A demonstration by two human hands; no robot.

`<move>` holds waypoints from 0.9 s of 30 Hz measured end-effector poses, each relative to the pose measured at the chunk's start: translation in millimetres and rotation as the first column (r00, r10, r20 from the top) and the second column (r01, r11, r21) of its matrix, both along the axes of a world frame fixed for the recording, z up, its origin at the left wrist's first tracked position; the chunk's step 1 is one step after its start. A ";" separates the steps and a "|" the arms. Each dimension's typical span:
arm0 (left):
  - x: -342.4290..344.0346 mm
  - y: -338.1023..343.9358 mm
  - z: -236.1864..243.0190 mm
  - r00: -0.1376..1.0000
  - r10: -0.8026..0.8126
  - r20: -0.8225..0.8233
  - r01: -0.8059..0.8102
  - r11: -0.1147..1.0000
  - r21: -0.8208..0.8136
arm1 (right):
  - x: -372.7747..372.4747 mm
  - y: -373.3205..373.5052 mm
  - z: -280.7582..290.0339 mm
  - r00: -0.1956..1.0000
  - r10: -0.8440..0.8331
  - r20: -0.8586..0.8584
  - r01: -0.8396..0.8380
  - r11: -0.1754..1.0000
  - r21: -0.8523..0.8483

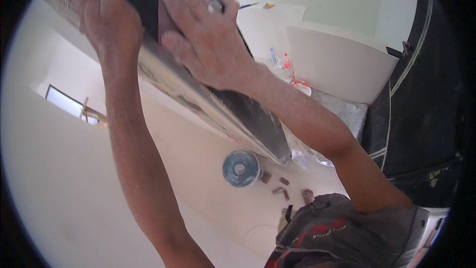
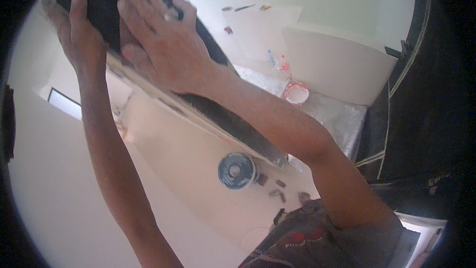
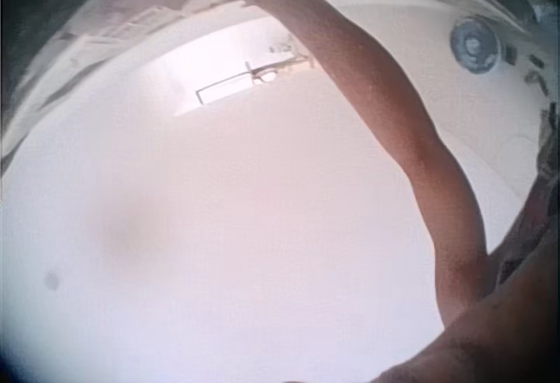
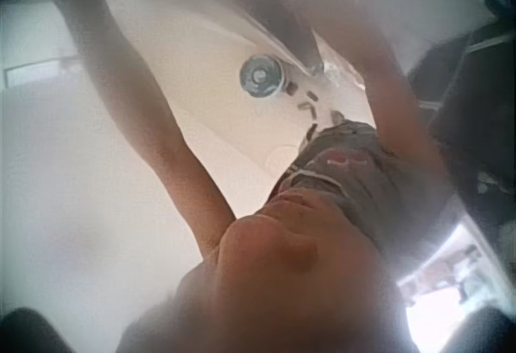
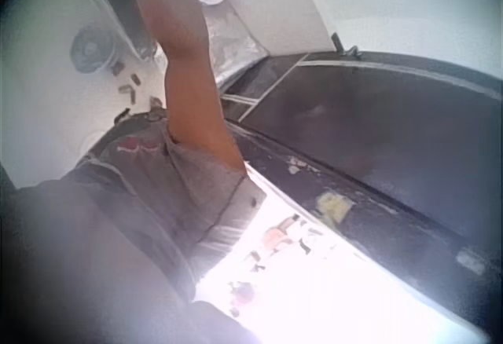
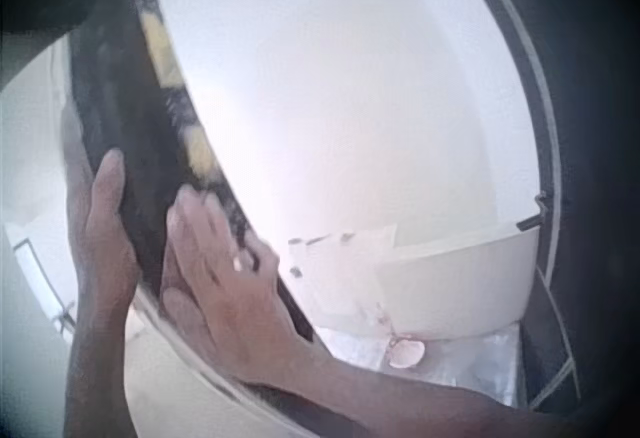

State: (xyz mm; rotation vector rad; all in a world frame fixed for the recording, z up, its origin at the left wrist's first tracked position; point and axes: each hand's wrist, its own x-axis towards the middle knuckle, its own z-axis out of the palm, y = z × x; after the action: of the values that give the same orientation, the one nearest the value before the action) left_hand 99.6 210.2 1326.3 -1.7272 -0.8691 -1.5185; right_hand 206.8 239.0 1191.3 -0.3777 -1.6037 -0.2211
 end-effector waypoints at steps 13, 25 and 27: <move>-9.3 1.4 -10.8 0.987 0.143 0.075 -0.151 0.982 0.112 | -31.7 -92.5 -232.4 0.943 0.025 -0.333 -0.304 0.476 -0.825; 5.0 -2.6 -20.4 0.954 -0.062 0.294 0.065 0.998 -0.001 | -14.8 -88.4 -271.3 0.909 -0.042 -0.415 -0.390 0.267 -0.881; 6.7 0.8 -18.0 0.962 -0.041 0.269 0.026 0.998 0.061 | -21.0 -86.1 -274.9 0.908 -0.170 -0.383 -0.263 0.482 -0.836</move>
State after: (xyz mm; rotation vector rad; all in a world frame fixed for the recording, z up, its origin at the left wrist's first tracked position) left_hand 106.3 210.9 1308.3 -1.5230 -0.9254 -1.8136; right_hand 185.8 152.9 916.3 -1.1068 -1.1571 0.7668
